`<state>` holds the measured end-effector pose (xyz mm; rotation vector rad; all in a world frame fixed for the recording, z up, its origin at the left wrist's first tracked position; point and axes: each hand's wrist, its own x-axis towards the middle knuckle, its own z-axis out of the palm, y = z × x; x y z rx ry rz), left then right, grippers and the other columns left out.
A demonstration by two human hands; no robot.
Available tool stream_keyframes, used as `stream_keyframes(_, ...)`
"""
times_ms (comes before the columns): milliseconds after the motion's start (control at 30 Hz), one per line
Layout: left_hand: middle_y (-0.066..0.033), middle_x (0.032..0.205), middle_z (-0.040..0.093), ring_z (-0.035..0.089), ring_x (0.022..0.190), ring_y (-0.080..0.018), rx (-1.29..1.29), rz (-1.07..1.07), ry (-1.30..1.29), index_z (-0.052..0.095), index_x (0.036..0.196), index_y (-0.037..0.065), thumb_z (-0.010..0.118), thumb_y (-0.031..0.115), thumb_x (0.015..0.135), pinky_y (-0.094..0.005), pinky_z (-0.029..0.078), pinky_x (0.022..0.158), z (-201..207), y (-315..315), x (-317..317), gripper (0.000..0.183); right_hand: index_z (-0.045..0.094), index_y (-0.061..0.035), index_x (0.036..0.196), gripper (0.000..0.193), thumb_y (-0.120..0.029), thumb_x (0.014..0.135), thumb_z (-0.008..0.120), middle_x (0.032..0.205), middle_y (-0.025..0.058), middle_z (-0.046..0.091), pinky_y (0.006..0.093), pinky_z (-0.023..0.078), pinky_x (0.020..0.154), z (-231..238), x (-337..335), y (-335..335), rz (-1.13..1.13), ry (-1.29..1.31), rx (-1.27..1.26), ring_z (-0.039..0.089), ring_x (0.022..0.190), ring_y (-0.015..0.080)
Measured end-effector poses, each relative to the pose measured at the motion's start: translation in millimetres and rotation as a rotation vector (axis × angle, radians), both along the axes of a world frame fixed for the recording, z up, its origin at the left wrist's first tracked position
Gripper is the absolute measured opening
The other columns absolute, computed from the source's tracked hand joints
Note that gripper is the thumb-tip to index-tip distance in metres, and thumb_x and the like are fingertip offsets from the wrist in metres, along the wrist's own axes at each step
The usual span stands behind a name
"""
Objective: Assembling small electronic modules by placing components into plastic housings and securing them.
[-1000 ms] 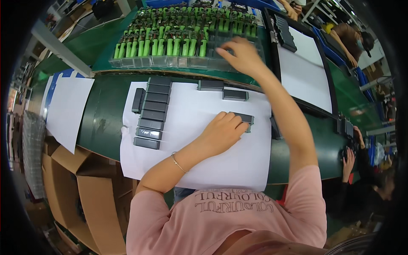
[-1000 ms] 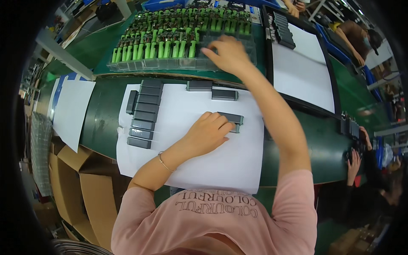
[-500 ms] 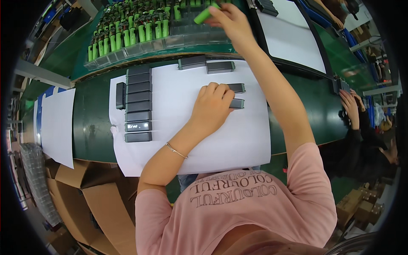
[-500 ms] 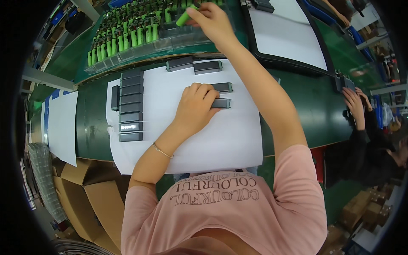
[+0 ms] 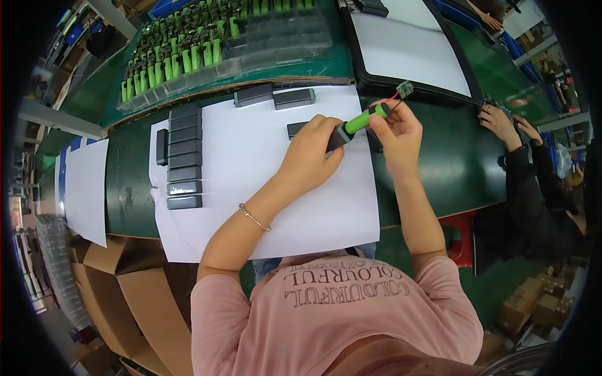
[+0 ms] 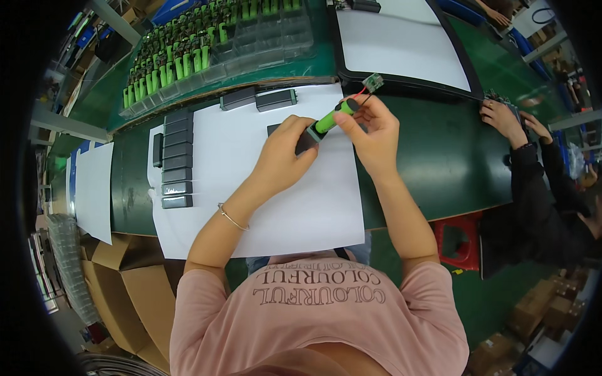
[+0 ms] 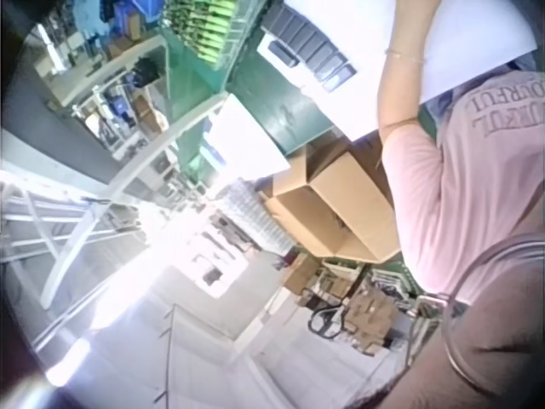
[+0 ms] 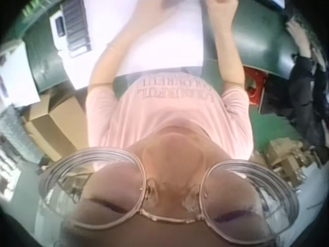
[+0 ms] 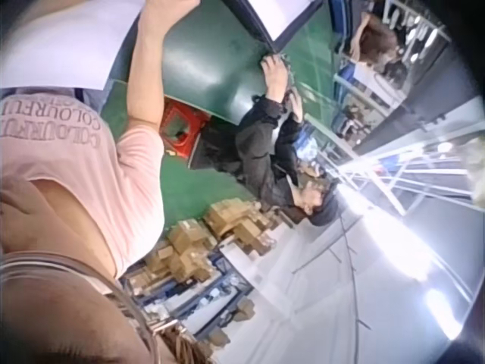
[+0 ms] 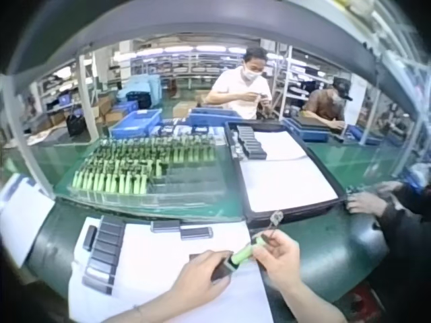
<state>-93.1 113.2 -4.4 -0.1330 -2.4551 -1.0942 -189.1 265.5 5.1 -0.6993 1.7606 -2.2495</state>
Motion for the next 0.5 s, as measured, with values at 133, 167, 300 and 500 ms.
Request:
stream_keyframes(133,-0.0153,0.08,0.057,0.057,0.075,-0.0348,0.071,0.033,-0.112,0.049,0.103,0.001,0.059,0.003,0.074,-0.0402,0.046,0.068,-8,11,-4,0.031,0.057,0.0033,0.103,0.025,-0.002,0.082,0.069,0.097,0.006,0.061,0.0245,0.047,0.079,-11,-2,7,0.031,0.1,0.046,0.057,0.088,0.0114)
stream_keyframes(167,-0.0159,0.08,0.057,0.057,0.077,-0.0368,0.05,0.039,-0.161,0.048,0.101,0.0,0.057,0.0,0.072,-0.0425,0.045,0.069,-8,13,-3,0.03,0.057,0.0036,0.103,0.025,-0.001,0.082,0.068,0.097,0.0062,0.061,0.0244,0.048,0.08,-12,0,8,0.015,0.166,0.075,0.057,0.089,0.0119)
stream_keyframes(300,-0.0171,0.081,0.058,0.058,0.077,-0.0365,0.007,0.048,-0.2,0.048,0.103,0.001,0.058,0.0,0.072,-0.0425,0.045,0.067,-3,12,-5,0.033,0.055,0.0048,0.106,0.028,-0.001,0.082,0.068,0.098,0.0082,0.061,0.0247,0.048,0.082,-10,4,8,-0.078,0.15,-0.053,0.059,0.09,0.014)
stream_keyframes(500,-0.0175,0.083,0.059,0.059,0.077,-0.0369,0.16,-0.029,-0.191,0.049,0.104,0.003,0.058,0.0,0.072,-0.0411,0.045,0.067,-5,12,-2,0.033,0.056,0.0033,0.103,0.029,-0.002,0.079,0.072,0.097,0.0078,0.062,0.0271,0.047,0.083,-21,6,1,-0.058,0.264,0.143,0.06,0.091,0.0151)
